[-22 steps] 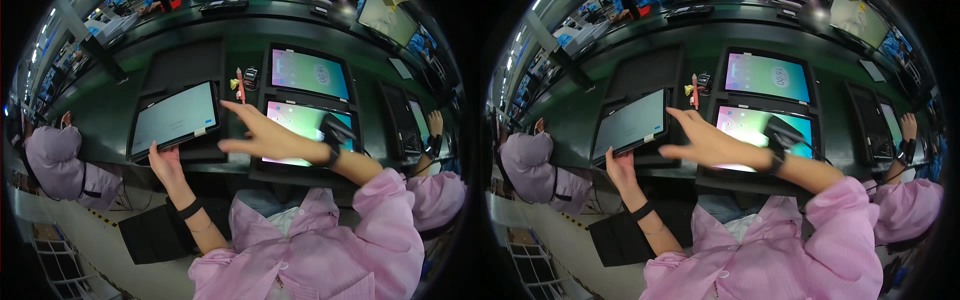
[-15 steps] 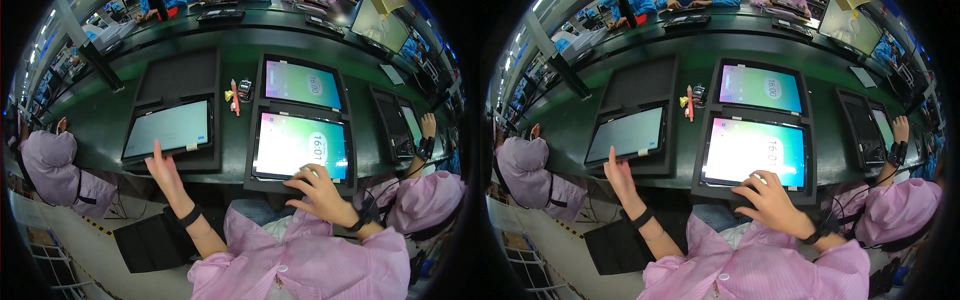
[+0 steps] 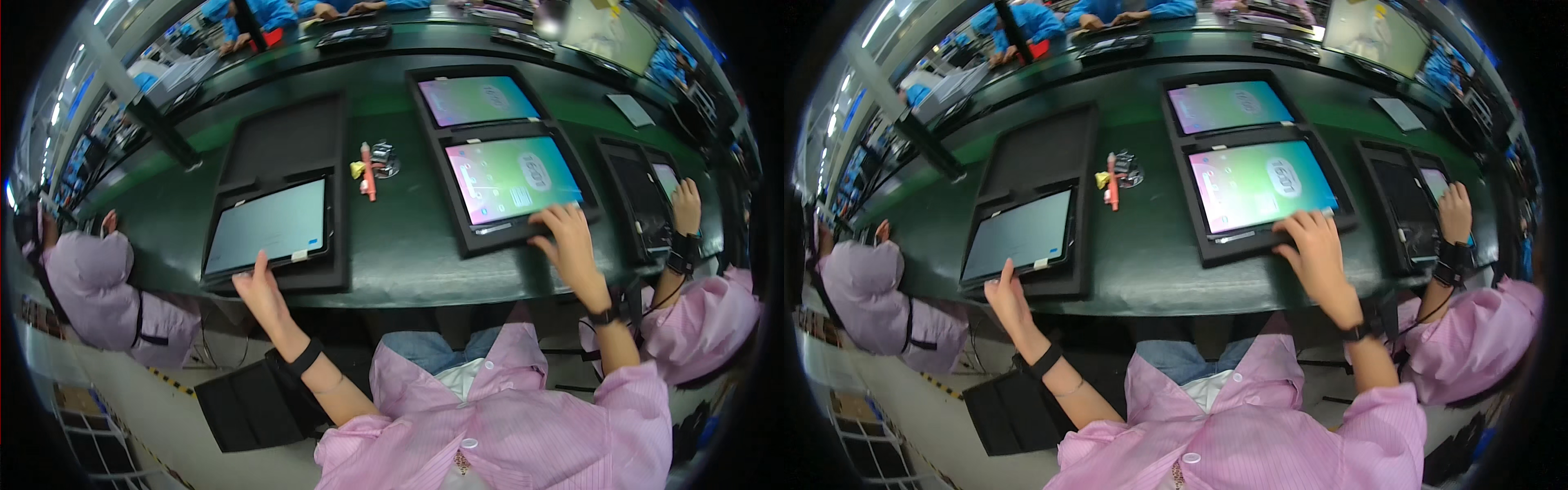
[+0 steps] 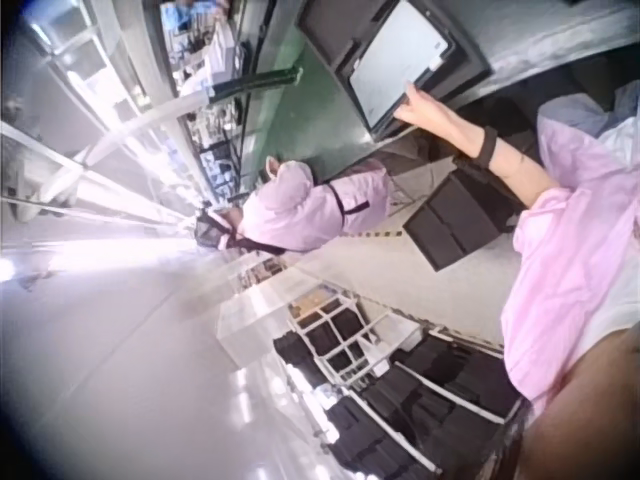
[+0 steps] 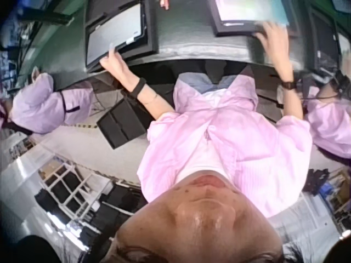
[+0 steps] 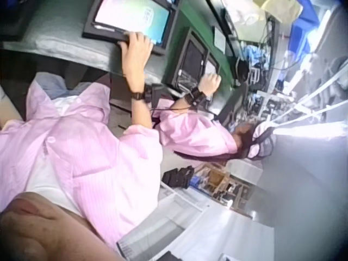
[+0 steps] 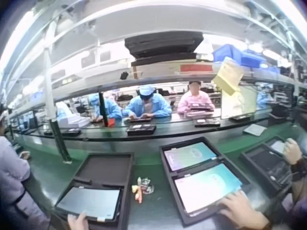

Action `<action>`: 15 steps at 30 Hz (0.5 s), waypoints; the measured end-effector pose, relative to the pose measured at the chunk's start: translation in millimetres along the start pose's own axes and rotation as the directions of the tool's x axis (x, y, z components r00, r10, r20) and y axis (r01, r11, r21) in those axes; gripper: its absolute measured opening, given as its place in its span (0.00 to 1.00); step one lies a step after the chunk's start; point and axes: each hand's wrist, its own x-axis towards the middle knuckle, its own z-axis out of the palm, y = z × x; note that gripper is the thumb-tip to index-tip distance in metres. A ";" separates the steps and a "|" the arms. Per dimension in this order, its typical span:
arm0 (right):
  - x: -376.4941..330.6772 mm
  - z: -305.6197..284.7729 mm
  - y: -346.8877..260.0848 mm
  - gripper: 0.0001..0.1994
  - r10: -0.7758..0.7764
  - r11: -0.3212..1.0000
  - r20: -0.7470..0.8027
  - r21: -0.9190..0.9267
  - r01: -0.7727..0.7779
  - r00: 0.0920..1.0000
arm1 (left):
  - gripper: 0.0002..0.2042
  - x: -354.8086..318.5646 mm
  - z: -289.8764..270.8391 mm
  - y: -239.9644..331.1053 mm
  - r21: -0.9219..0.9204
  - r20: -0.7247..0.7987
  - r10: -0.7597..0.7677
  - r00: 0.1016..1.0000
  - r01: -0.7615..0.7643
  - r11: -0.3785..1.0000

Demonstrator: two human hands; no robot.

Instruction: Inspecting, interacting with setup screens, and testing tablet computers on a factory assembly line before moving them to a storage shelf.

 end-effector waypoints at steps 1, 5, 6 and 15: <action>11.2 -0.9 13.3 0.14 -0.033 0.999 0.016 -0.025 0.033 0.999 | 0.13 0.7 -1.1 -1.3 -0.008 0.048 0.023 0.999 -0.023 1.000; 46.5 7.2 71.8 0.14 0.076 0.982 -0.114 -0.166 -0.095 0.991 | 0.14 -8.2 15.3 11.4 0.097 -0.035 -0.017 0.999 0.021 0.995; 52.5 18.5 83.9 0.14 0.121 0.972 -0.207 -0.171 -0.158 0.971 | 0.14 -6.0 8.5 7.4 0.106 -0.032 -0.025 0.999 0.028 0.994; 115.5 85.8 41.2 0.14 0.121 0.973 -0.393 -0.134 -0.187 0.911 | 0.13 5.0 -6.1 1.2 0.391 -0.184 0.080 0.980 -0.001 0.920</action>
